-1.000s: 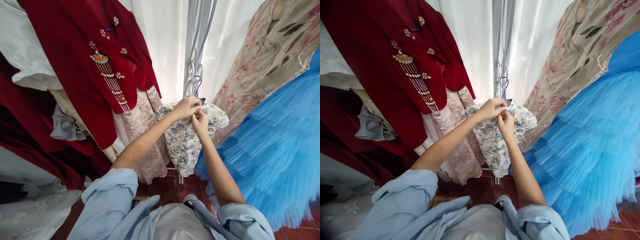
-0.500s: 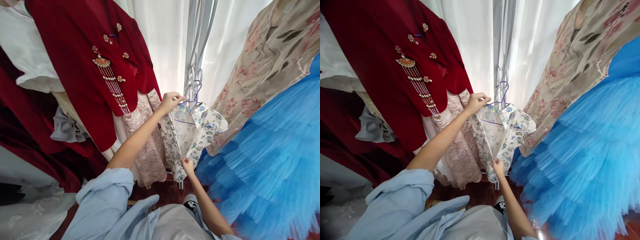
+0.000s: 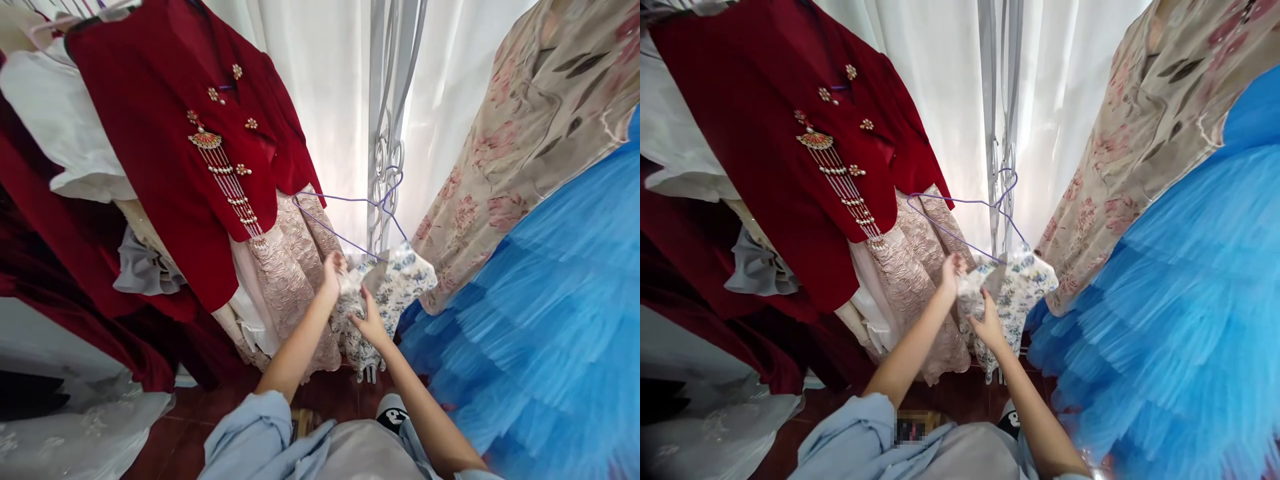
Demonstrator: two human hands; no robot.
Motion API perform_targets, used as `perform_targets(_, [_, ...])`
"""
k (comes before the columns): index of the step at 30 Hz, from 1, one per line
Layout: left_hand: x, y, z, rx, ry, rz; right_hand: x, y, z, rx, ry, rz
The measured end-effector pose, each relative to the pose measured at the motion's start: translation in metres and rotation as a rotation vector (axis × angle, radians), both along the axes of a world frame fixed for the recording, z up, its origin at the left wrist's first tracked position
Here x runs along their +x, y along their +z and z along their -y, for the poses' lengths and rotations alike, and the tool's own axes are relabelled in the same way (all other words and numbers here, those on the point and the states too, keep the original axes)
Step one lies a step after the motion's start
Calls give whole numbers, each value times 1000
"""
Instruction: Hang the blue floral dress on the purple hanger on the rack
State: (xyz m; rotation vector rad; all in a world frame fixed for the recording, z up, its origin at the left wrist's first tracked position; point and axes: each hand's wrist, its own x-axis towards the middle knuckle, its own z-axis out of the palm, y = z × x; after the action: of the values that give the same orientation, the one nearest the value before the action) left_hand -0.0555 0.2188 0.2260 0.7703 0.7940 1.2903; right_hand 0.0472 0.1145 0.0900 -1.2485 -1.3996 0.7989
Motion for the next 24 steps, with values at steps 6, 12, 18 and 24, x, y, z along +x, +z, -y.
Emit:
perform_targets(6, [31, -72, 76, 225, -498, -323, 45, 36, 25, -262, 356, 165])
perform_targets(12, [-39, -118, 117, 127, -1164, -735, 145, 95, 71, -296, 584, 207])
perform_targets(18, [-81, -88, 115, 227, -928, -817, 250, 159, 60, -123, 144, 172])
perform_targets(24, [-67, -12, 122, 440, -702, -779, 271, 220, -41, 110, -134, 131])
